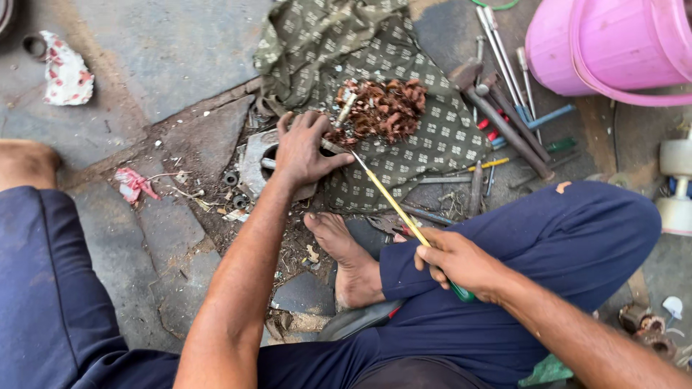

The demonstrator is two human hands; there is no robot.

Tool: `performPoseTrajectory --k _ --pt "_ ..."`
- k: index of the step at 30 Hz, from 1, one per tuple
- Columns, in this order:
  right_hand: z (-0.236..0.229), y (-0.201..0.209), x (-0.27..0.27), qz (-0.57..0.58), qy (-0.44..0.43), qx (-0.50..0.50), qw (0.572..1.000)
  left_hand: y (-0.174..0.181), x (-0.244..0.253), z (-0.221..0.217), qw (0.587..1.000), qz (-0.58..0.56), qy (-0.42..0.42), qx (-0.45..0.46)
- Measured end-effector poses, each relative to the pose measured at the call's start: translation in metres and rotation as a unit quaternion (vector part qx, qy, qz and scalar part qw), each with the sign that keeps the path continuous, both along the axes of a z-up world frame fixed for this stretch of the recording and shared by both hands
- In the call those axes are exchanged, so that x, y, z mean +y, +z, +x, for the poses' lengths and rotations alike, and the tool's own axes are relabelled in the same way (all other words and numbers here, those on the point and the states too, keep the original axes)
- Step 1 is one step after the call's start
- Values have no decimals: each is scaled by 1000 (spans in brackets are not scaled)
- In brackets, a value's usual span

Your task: The person uses a screwdriver to pry and scrape copper windings from a motor stator core. They repeatedly scrape the slots to remove debris and then pull out the loosened copper wire by hand, placing it on a cloth nearby.

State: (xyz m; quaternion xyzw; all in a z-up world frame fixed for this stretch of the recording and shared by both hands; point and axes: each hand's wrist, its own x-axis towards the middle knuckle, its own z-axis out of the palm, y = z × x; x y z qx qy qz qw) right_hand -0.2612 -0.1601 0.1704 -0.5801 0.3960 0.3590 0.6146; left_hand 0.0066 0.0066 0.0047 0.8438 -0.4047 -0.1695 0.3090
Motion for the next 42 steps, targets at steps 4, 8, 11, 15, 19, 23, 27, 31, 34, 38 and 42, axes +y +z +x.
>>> performPoseTrajectory --k 4,8,11,15,19,23,27,31,34,38,42 --pt "8 -3 -5 -18 46 8 999 5 -3 16 999 0 -37 36" --pt "15 2 -18 4 67 15 998 6 -1 28 992 35 -73 94" --pt "28 4 -33 3 87 67 994 5 -2 32 991 36 -79 98" --pt "39 1 -54 5 108 87 990 -4 0 32 994 2 -76 76" --pt "37 -17 -39 68 -32 17 997 -10 0 31 996 -8 -74 47" --pt "24 -39 0 69 -232 -3 970 -5 0 26 998 9 -50 35" --pt "4 -43 17 90 -227 7 970 9 -4 4 998 -38 34 -22" --pt "-7 -38 13 95 -157 9 983 24 -8 -29 987 -2 151 -50" --pt "-3 -37 6 103 -139 19 985 29 -9 -42 980 65 179 -55" --pt "6 -34 -2 111 -102 0 989 26 -13 -42 978 88 179 -55" --pt "24 -40 -15 87 -63 37 994 19 -10 -45 978 95 181 -51"
